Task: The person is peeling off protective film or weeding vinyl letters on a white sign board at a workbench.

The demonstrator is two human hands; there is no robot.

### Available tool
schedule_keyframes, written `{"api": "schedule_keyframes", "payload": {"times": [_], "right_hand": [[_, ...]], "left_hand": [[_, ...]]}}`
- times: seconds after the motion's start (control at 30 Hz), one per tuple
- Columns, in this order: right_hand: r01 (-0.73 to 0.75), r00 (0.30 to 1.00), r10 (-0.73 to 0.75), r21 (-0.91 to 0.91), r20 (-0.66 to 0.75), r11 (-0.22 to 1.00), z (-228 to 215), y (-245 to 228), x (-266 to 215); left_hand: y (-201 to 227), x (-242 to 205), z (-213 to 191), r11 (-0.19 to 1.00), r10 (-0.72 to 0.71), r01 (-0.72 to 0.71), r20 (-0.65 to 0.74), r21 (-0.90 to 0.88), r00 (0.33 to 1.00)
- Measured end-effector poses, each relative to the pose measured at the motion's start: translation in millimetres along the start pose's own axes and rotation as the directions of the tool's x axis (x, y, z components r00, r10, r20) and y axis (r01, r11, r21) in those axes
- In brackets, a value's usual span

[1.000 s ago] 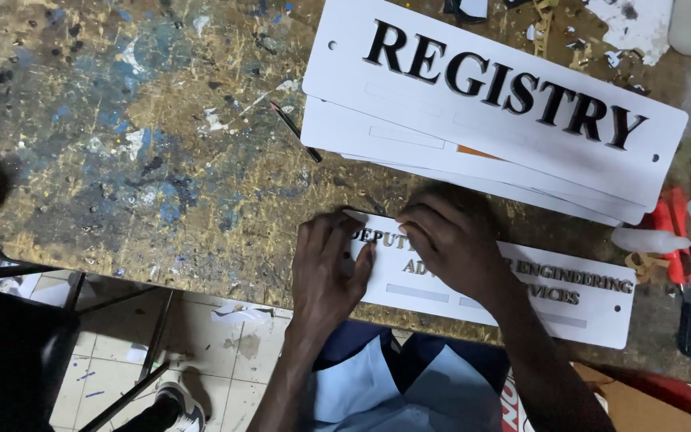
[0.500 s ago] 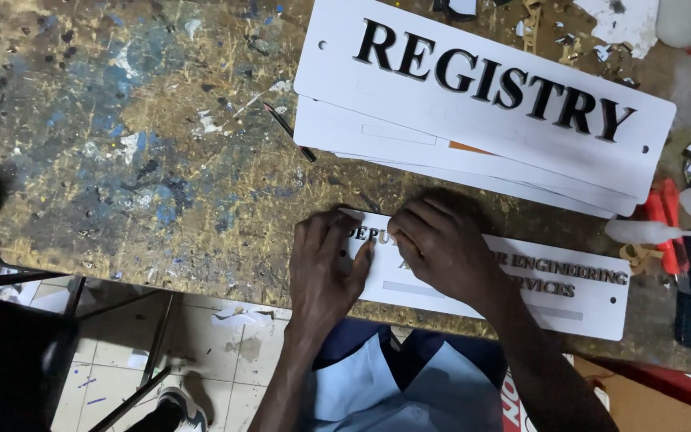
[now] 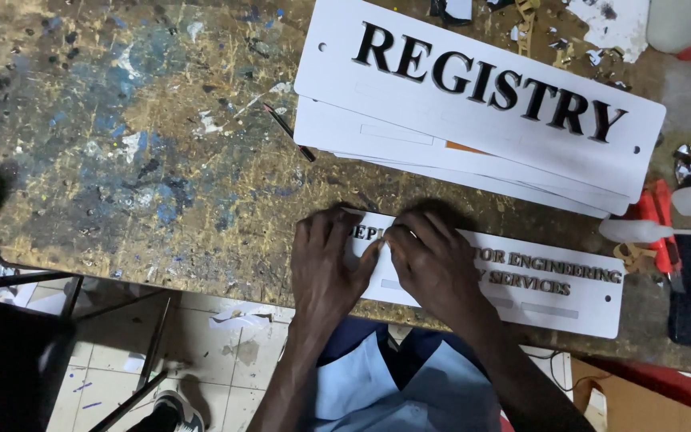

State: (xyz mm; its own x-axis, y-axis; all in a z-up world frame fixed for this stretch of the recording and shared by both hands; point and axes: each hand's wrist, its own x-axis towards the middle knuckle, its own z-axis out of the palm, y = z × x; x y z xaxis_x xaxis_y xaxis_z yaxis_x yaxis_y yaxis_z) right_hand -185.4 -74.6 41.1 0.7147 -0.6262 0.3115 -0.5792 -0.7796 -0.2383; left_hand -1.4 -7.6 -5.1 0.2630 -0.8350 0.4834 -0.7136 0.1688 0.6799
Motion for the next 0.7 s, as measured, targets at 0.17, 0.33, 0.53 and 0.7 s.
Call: {"api": "schedule_keyframes", "payload": {"times": [0.17,0.33,0.53,0.7], "right_hand": [[-0.051,0.999,0.051,0.043,0.000,0.998,2,-4,-4],[-0.114,0.993,0.114,0.152,0.010,0.982,0,-5,-2],[-0.198,0.980,0.180,0.301,0.086,0.933,-11,1,-1],[-0.101,0.994,0.092,0.188,0.058,0.977,-14,-3,8]], "left_hand": [[5,3,-4,1.000,-0.001,0.001,0.005,0.004,1.000],[-3,-4,-1,1.000,0.011,-0.011,-0.004,0.020,1.000],[-3,-1,-6,1.000,0.006,-0.006,0.025,-0.024,1.000],[0,1,-9,0.999,0.000,0.001,0.022,-0.051,1.000]]}}
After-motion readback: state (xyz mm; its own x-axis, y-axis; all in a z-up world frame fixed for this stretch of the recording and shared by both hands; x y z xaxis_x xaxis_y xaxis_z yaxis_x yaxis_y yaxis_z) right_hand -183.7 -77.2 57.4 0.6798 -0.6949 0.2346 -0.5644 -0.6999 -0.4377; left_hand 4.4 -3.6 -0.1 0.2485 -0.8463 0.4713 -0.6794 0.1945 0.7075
